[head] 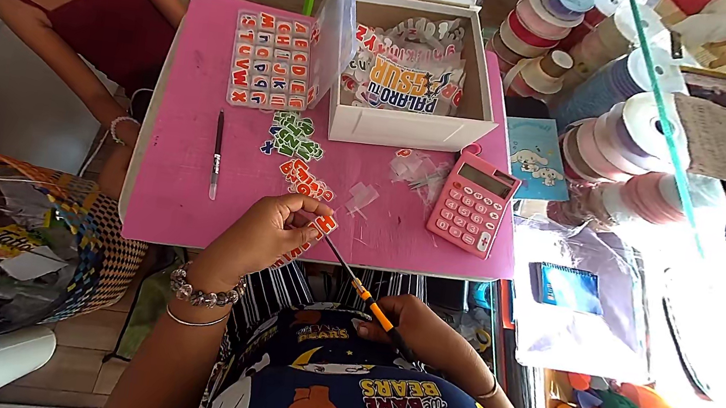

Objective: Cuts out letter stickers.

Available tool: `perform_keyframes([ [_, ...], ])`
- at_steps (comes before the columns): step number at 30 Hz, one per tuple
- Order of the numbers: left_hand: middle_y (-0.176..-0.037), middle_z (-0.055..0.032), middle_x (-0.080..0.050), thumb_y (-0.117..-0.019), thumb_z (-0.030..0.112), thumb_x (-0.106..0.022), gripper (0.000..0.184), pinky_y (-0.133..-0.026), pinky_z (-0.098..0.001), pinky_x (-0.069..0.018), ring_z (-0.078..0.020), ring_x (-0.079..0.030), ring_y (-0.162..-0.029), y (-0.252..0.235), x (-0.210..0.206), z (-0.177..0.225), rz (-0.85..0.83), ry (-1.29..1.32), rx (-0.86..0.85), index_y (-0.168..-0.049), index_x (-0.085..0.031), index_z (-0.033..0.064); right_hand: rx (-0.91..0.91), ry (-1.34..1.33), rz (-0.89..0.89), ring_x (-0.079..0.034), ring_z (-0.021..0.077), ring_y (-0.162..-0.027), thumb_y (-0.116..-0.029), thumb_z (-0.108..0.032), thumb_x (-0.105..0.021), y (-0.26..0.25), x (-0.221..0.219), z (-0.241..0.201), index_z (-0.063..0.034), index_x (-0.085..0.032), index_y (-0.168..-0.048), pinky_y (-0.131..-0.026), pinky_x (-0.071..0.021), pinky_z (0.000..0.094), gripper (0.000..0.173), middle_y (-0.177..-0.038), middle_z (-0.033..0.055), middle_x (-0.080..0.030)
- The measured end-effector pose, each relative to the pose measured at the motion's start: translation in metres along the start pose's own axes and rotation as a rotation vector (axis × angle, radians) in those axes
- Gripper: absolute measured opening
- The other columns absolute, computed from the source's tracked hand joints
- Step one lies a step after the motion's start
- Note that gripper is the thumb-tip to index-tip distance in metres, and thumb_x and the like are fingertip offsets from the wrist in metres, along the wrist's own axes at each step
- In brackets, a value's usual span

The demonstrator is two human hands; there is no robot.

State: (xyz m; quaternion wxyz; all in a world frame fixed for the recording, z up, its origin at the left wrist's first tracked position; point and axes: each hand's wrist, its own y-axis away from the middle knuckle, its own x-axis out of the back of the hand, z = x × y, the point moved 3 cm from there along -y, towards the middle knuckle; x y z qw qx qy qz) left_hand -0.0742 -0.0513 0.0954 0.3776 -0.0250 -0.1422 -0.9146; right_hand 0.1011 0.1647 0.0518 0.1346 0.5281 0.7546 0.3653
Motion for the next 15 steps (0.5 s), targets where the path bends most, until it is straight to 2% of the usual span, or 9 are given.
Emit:
perform_keyframes([
  [6,-0.104,-0.0003,-0.072,-0.0935,0.003,-0.071,0.026,-0.072,-0.0175,-0.0569,-0.0023,-0.067,-0.078,-0.0009,-0.0039,0.0021,-0.040,-0.064,0.002,-0.118,-0.071,0.0092,-0.002,0.010,0.014,-0.046,0.0003,-0.050,-0.0893,-0.045,-0.078,-0.0002,0.0001,-0.0028,-0.0106,-0.063,-0.079,-0.050,-0.0379,0.0198,0.039,-0.059,-0.0074,-0.050],
  [15,-0.093,0.0000,-0.072,-0.0934,0.002,-0.071,0.026,-0.069,-0.0171,-0.0558,-0.0016,-0.066,-0.073,-0.0018,-0.0048,0.0029,-0.032,-0.052,0.026,-0.118,-0.070,0.0086,0.017,0.005,0.019,-0.045,-0.0006,-0.050,-0.0887,-0.046,-0.078,-0.0007,0.0007,-0.0022,-0.0116,-0.063,-0.078,-0.049,-0.0375,0.0193,0.039,-0.058,-0.0086,-0.050],
])
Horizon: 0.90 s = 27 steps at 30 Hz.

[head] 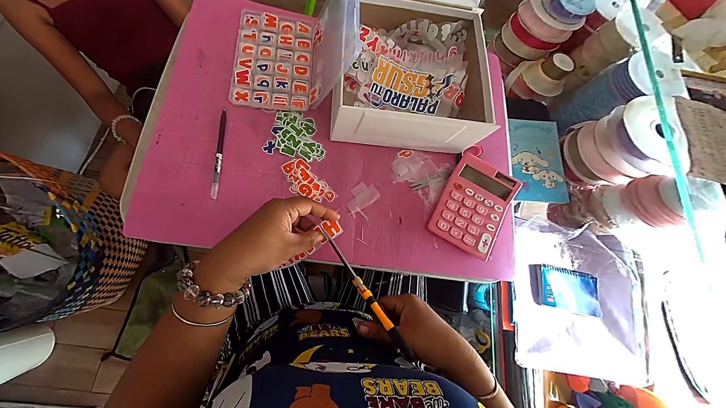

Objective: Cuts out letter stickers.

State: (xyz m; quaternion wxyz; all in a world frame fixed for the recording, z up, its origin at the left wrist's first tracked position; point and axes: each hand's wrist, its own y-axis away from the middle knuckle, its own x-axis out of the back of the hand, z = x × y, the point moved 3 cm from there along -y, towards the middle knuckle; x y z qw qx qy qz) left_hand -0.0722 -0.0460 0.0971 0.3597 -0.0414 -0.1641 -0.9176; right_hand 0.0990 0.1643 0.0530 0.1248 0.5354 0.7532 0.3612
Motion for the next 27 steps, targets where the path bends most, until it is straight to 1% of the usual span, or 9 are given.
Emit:
perform_keyframes([
  [4,-0.096,0.0000,-0.072,-0.0936,0.003,-0.071,0.026,-0.070,-0.0172,-0.0560,-0.0021,-0.067,-0.075,-0.0003,0.0003,0.0001,0.002,-0.004,-0.011,-0.119,-0.070,0.0089,0.002,0.011,0.006,-0.045,-0.0006,-0.050,-0.0883,-0.047,-0.078,0.0002,0.0004,-0.0004,-0.0116,-0.063,-0.077,-0.049,-0.0370,0.0195,0.040,-0.058,-0.0086,-0.050],
  [8,-0.095,-0.0004,-0.072,-0.0933,0.003,-0.071,0.026,-0.070,-0.0176,-0.0561,-0.0021,-0.066,-0.074,-0.0008,0.0000,-0.0016,0.005,0.004,-0.024,-0.119,-0.070,0.0085,-0.008,0.026,0.014,-0.045,-0.0001,-0.050,-0.0882,-0.047,-0.078,0.0004,0.0001,-0.0013,-0.0117,-0.062,-0.077,-0.050,-0.0368,0.0201,0.040,-0.058,-0.0083,-0.049],
  [17,-0.098,-0.0009,-0.072,-0.0938,0.003,-0.070,0.026,-0.071,-0.0175,-0.0558,-0.0018,-0.066,-0.075,-0.0011,-0.0009,-0.0013,0.004,-0.006,0.020,-0.119,-0.070,0.0086,-0.017,0.038,0.021,-0.045,0.0004,-0.050,-0.0884,-0.048,-0.078,-0.0007,-0.0004,0.0007,-0.0118,-0.062,-0.075,-0.049,-0.0366,0.0207,0.042,-0.057,-0.0083,-0.049],
  [22,-0.094,-0.0011,-0.072,-0.0938,0.002,-0.070,0.026,-0.069,-0.0179,-0.0556,-0.0027,-0.066,-0.073,-0.0023,-0.0020,-0.0019,0.004,-0.001,0.017,-0.119,-0.070,0.0086,-0.013,0.036,0.046,-0.044,0.0001,-0.050,-0.0873,-0.049,-0.078,-0.0015,-0.0012,0.0029,-0.0122,-0.061,-0.073,-0.049,-0.0352,0.0209,0.043,-0.057,-0.0089,-0.048],
  [27,-0.095,-0.0011,-0.071,-0.0938,0.002,-0.070,0.027,-0.070,-0.0176,-0.0555,-0.0024,-0.066,-0.074,-0.0029,-0.0029,-0.0009,0.000,-0.005,0.026,-0.120,-0.070,0.0088,0.017,0.046,0.074,-0.042,-0.0005,-0.049,-0.0865,-0.050,-0.079,-0.0021,-0.0011,0.0060,-0.0133,-0.059,-0.070,-0.048,-0.0333,0.0211,0.045,-0.055,-0.0097,-0.046],
])
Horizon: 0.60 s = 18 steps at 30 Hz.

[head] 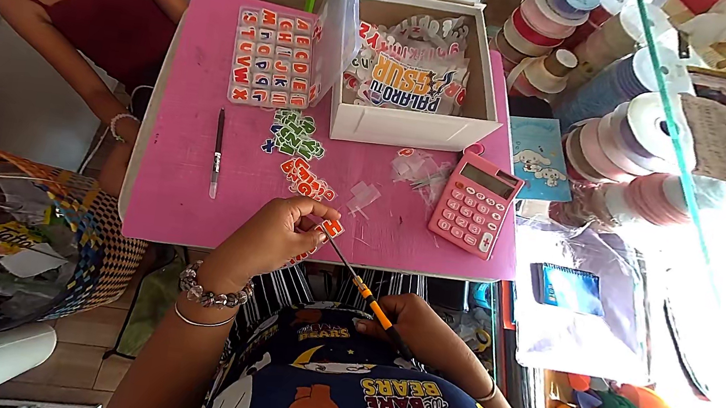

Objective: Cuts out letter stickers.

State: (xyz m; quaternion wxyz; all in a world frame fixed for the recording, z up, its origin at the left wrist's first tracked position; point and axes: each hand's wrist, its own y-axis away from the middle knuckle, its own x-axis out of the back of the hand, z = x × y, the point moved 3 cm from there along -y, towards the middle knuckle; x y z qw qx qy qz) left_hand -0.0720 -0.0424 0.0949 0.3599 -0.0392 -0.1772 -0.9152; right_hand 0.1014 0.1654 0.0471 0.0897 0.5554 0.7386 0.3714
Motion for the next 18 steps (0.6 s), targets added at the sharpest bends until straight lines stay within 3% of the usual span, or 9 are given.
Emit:
perform_keyframes([
  [5,-0.096,-0.0012,-0.072,-0.0940,0.004,-0.071,0.025,-0.070,-0.0176,-0.0560,-0.0023,-0.066,-0.074,-0.0003,-0.0011,-0.0005,-0.008,-0.020,-0.001,-0.119,-0.070,0.0092,-0.012,0.002,0.007,-0.044,0.0010,-0.049,-0.0862,-0.051,-0.079,0.0008,0.0007,-0.0005,-0.0124,-0.060,-0.072,-0.049,-0.0358,0.0220,0.045,-0.056,-0.0079,-0.048],
  [11,-0.088,-0.0005,-0.071,-0.0953,0.006,-0.070,0.025,-0.068,-0.0179,-0.0548,-0.0019,-0.065,-0.070,-0.0015,-0.0066,-0.0010,-0.036,-0.030,0.035,-0.120,-0.070,0.0098,-0.059,0.004,0.008,-0.047,0.0021,-0.051,-0.0864,-0.052,-0.078,0.0008,0.0006,-0.0053,-0.0123,-0.062,-0.075,-0.051,-0.0383,0.0231,0.045,-0.058,-0.0071,-0.051],
  [18,-0.097,-0.0019,-0.071,-0.0945,0.004,-0.070,0.030,-0.068,-0.0193,-0.0553,-0.0035,-0.065,-0.072,-0.0036,0.0006,-0.0017,0.048,-0.045,-0.010,-0.123,-0.069,0.0117,-0.055,0.015,0.018,-0.045,0.0022,-0.051,-0.0879,-0.051,-0.077,0.0000,0.0002,-0.0003,-0.0117,-0.061,-0.073,-0.051,-0.0372,0.0235,0.045,-0.058,-0.0069,-0.049],
])
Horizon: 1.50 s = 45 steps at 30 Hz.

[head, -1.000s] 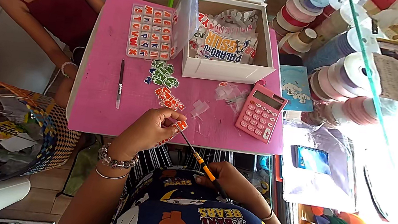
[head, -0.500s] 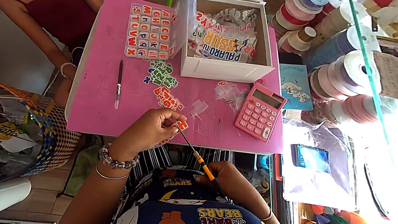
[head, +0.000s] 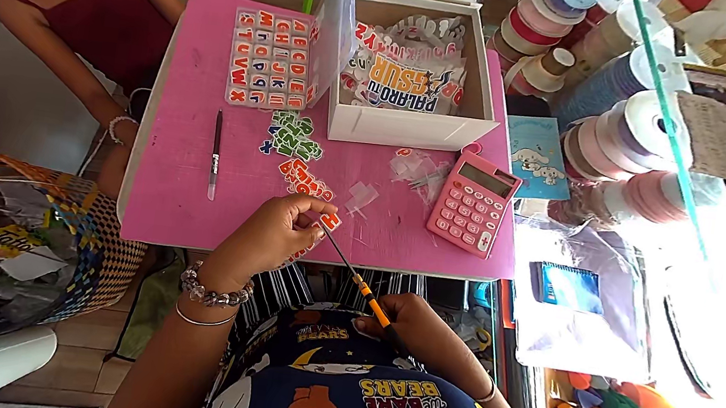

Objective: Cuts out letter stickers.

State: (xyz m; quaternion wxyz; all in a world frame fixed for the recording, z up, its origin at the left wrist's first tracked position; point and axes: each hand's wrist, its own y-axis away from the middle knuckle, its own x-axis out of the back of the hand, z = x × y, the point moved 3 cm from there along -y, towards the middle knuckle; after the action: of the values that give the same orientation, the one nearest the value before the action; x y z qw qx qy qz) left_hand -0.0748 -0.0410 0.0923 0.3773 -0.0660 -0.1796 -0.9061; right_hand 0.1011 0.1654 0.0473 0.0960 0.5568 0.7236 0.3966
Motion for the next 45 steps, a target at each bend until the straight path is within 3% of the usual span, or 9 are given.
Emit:
perform_keyframes([
  [6,-0.123,-0.0089,-0.065,-0.0957,0.000,-0.067,0.030,-0.080,-0.0341,-0.0588,-0.0153,-0.068,-0.092,-0.013,0.012,0.001,0.183,-0.312,-0.064,-0.124,-0.070,0.0101,-0.027,0.041,0.020,-0.045,0.0035,-0.051,-0.0879,-0.051,-0.077,0.003,0.000,0.000,-0.0115,-0.060,-0.072,-0.051,-0.0374,0.0251,0.046,-0.058,-0.0061,-0.049],
  [11,-0.125,-0.0122,-0.058,-0.0938,-0.002,-0.068,0.028,-0.075,-0.0353,-0.0577,-0.0173,-0.065,-0.085,-0.018,0.014,-0.003,0.275,-0.377,-0.026,-0.120,-0.065,0.0082,-0.043,0.050,0.021,-0.046,0.0044,-0.052,-0.0877,-0.052,-0.077,0.005,0.001,0.000,-0.0109,-0.061,-0.074,-0.052,-0.0381,0.0261,0.046,-0.059,-0.0053,-0.049],
  [15,-0.101,-0.0053,-0.069,-0.0940,0.005,-0.072,0.023,-0.074,-0.0298,-0.0591,-0.0115,-0.069,-0.081,-0.006,0.014,0.000,0.232,-0.158,-0.028,-0.114,-0.062,0.0073,0.100,-0.131,0.159,-0.048,0.0003,-0.053,-0.0873,-0.047,-0.078,0.005,-0.002,-0.001,-0.0117,-0.063,-0.079,-0.052,-0.0399,0.0203,0.039,-0.061,-0.0080,-0.052],
  [19,-0.088,0.0009,-0.071,-0.0897,0.007,-0.075,0.017,-0.071,-0.0215,-0.0578,-0.0056,-0.068,-0.078,0.010,-0.014,0.011,0.035,0.186,-0.132,-0.103,-0.065,0.0069,0.506,-0.504,0.306,-0.064,-0.0010,-0.070,-0.0885,-0.018,-0.079,-0.001,-0.008,-0.032,-0.0057,-0.068,-0.097,-0.063,-0.0536,0.0171,0.018,-0.084,-0.0053,-0.073],
  [21,-0.087,0.0028,-0.070,-0.0897,0.007,-0.075,0.016,-0.072,-0.0190,-0.0565,-0.0036,-0.067,-0.079,0.014,-0.025,0.015,0.001,0.247,-0.117,-0.103,-0.066,0.0067,0.654,-0.622,0.335,-0.068,0.0024,-0.078,-0.0883,-0.009,-0.076,-0.011,-0.013,-0.050,-0.0052,-0.067,-0.097,-0.069,-0.0562,0.0202,0.013,-0.092,-0.0006,-0.076],
  [27,-0.109,-0.0032,-0.069,-0.0938,0.015,-0.073,0.034,-0.077,-0.0246,-0.0601,-0.0108,-0.070,-0.088,0.021,-0.028,-0.001,0.027,0.338,-0.129,-0.123,-0.057,0.0057,0.630,-0.810,0.369,-0.064,0.0049,-0.064,-0.0869,0.000,-0.074,-0.034,-0.027,-0.070,-0.0055,-0.065,-0.089,-0.063,-0.0553,0.0217,0.010,-0.072,-0.0023,-0.067],
  [34,-0.112,-0.0030,-0.071,-0.0956,0.004,-0.067,0.011,-0.080,-0.0214,-0.0587,-0.0061,-0.069,-0.089,0.032,-0.011,-0.007,0.114,0.282,-0.232,-0.106,-0.065,0.0040,0.479,-0.645,0.056,-0.067,0.0046,-0.067,-0.0985,-0.024,-0.063,-0.023,-0.013,-0.054,-0.0077,-0.062,-0.096,-0.062,-0.0555,0.0209,0.017,-0.080,-0.0032,-0.072],
  [37,-0.098,0.0007,-0.074,-0.0969,0.006,-0.067,0.011,-0.076,-0.0195,-0.0588,-0.0039,-0.070,-0.083,0.033,0.004,0.002,0.145,0.172,-0.208,-0.107,-0.072,0.0056,0.395,-0.352,-0.052,-0.058,-0.0016,-0.068,-0.0937,-0.047,-0.068,-0.009,-0.001,-0.029,-0.0111,-0.062,-0.096,-0.064,-0.0494,0.0182,0.036,-0.077,-0.0105,-0.062],
  [45,-0.098,-0.0002,-0.074,-0.0909,0.003,-0.073,0.019,-0.072,-0.0194,-0.0590,-0.0049,-0.069,-0.078,0.020,0.012,0.017,0.067,0.128,-0.212,-0.110,-0.073,0.0070,0.086,-0.049,-0.080,-0.047,-0.0007,-0.055,-0.0857,-0.051,-0.078,0.019,0.017,-0.005,-0.0131,-0.063,-0.086,-0.052,-0.0391,0.0187,0.041,-0.063,-0.0095,-0.051],
])
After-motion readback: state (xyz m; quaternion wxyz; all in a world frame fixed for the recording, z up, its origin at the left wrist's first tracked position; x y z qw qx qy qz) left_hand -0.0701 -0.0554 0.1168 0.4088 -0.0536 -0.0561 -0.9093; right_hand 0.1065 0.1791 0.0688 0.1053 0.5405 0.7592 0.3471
